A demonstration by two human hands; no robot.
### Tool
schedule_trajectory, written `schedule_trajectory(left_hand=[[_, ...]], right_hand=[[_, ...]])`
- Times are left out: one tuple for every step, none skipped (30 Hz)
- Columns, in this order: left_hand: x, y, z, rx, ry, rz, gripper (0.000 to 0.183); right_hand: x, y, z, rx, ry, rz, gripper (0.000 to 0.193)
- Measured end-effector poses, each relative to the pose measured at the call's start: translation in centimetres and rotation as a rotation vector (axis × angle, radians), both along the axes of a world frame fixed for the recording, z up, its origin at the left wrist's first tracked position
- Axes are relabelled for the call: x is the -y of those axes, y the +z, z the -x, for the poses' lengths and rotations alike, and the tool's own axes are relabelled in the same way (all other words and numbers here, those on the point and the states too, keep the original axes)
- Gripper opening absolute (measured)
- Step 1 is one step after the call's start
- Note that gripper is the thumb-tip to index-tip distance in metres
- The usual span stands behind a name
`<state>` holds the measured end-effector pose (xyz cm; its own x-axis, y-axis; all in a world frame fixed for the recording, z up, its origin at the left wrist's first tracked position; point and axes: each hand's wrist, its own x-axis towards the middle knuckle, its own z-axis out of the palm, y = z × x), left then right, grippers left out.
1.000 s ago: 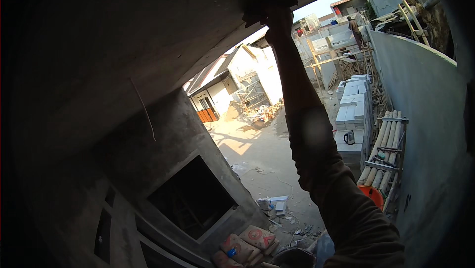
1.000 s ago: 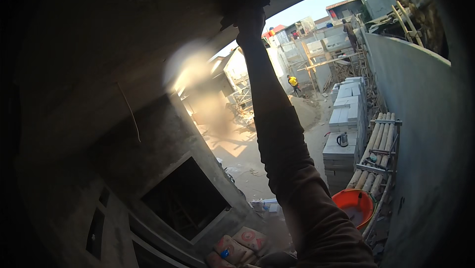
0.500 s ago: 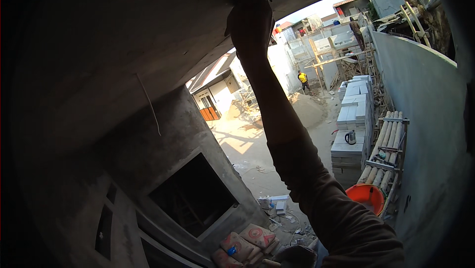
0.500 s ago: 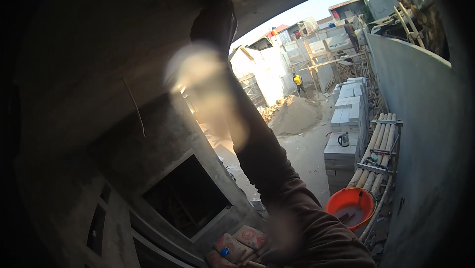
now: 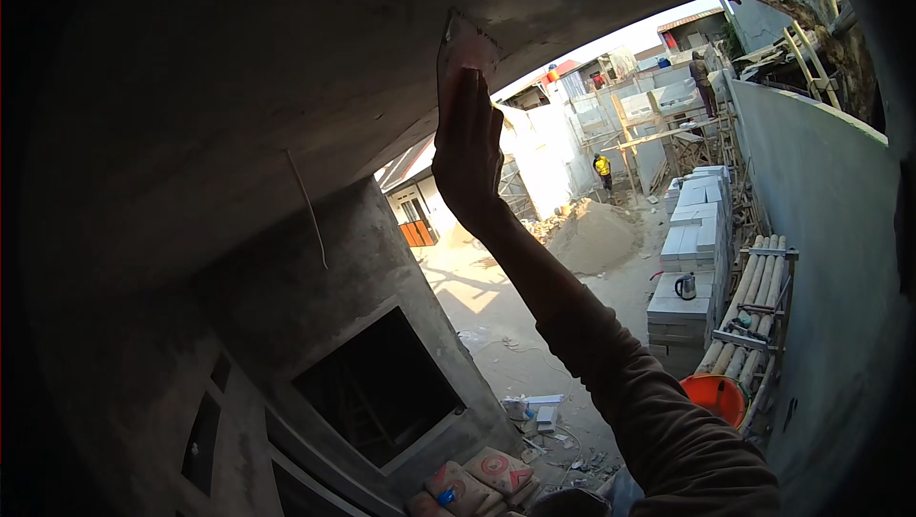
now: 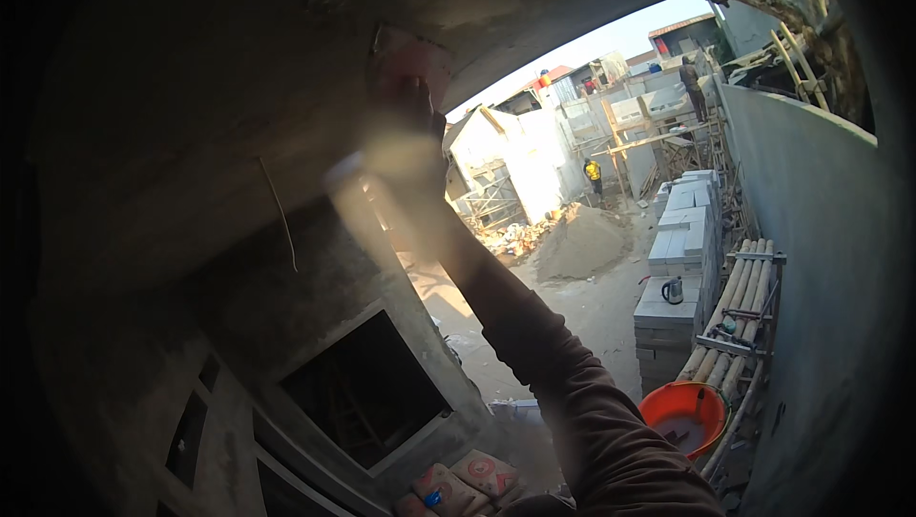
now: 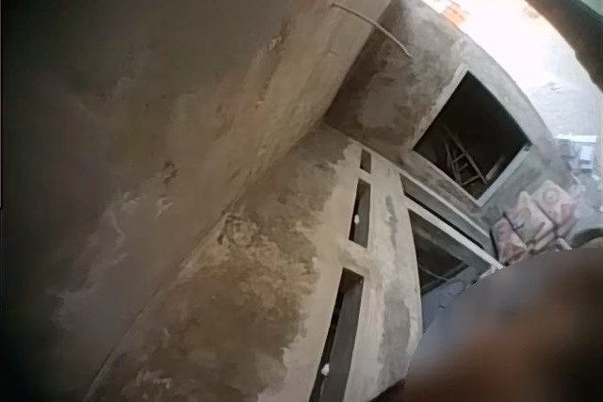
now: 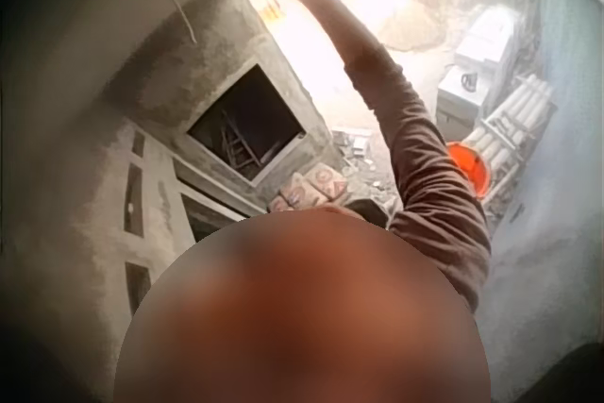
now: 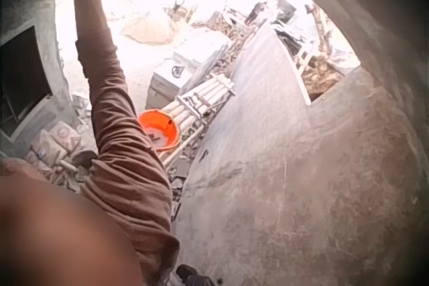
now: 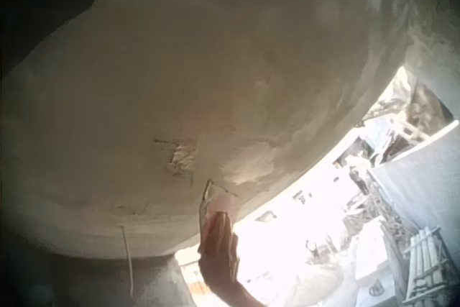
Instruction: The person applies plaster to a concrete ceiling using a trowel and a hawk. They scoop wet plaster from a bucket onto the hawk and then spread it across the ceiling surface in multiple passes.
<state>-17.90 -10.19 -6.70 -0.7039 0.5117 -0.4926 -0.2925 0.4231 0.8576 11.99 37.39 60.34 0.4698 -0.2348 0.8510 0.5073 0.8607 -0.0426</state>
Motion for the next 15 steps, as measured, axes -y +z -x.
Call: schedule_trajectory(left_hand=[[-0.1,0.0,0.1,0.002,0.0,0.0,0.069],[-0.1,-0.1,0.2,0.002,-0.001,0.002,0.069],[-0.1,-0.1,0.2,0.003,-0.004,0.002,0.069],[-0.1,-0.1,0.3,0.002,-0.004,0.003,0.069],[-0.2,-0.1,0.4,0.002,-0.004,0.002,0.068],[-0.2,-0.1,0.4,0.001,-0.005,0.003,0.068],[-0.2,-0.1,0.5,0.001,-0.004,0.005,0.068],[-0.2,-0.1,0.5,0.0,-0.005,0.003,0.068],[-0.2,-0.1,0.5,0.0,-0.004,0.004,0.068],[-0.3,0.0,0.4,-0.002,-0.005,0.002,0.067],[-0.4,0.0,0.3,0.0,-0.005,0.002,0.067],[-0.5,0.0,0.2,0.003,-0.007,0.0,0.067],[-0.6,0.0,0.2,0.003,-0.008,-0.001,0.067],[-0.8,0.0,0.1,0.001,-0.007,-0.003,0.067],[-1.0,0.1,0.1,0.004,-0.007,-0.011,0.066]], right_hand=[[-0.7,0.0,-0.7,-0.009,0.003,0.035,0.073],[-1.5,0.9,-1.5,-0.047,-0.035,0.038,0.073],[-2.2,2.3,-2.4,-0.092,-0.069,0.046,0.073],[-2.6,3.6,-3.0,-0.126,0.082,0.052,0.073],[-3.0,5.1,-3.7,-0.16,0.232,0.059,0.073],[-3.3,6.9,-4.2,-0.16,0.233,0.061,0.073],[-3.3,8.8,-4.5,-0.259,0.202,0.01,0.073],[-3.2,9.9,-4.3,-0.379,0.143,-0.035,0.074],[-2.9,10.3,-3.4,-0.353,0.171,-0.038,0.074],[-2.3,10.6,-2.2,-0.28,0.264,-0.039,0.073],[-1.7,10.0,-0.7,-0.212,0.313,-0.093,0.073],[-1.0,9.4,0.7,-0.136,0.223,-0.044,0.072],[-0.6,7.6,2.0,-0.024,0.113,0.026,0.071],[-0.6,5.5,2.8,0.084,0.171,0.069,0.071],[-0.6,3.7,3.3,0.163,0.202,0.019,0.071]])
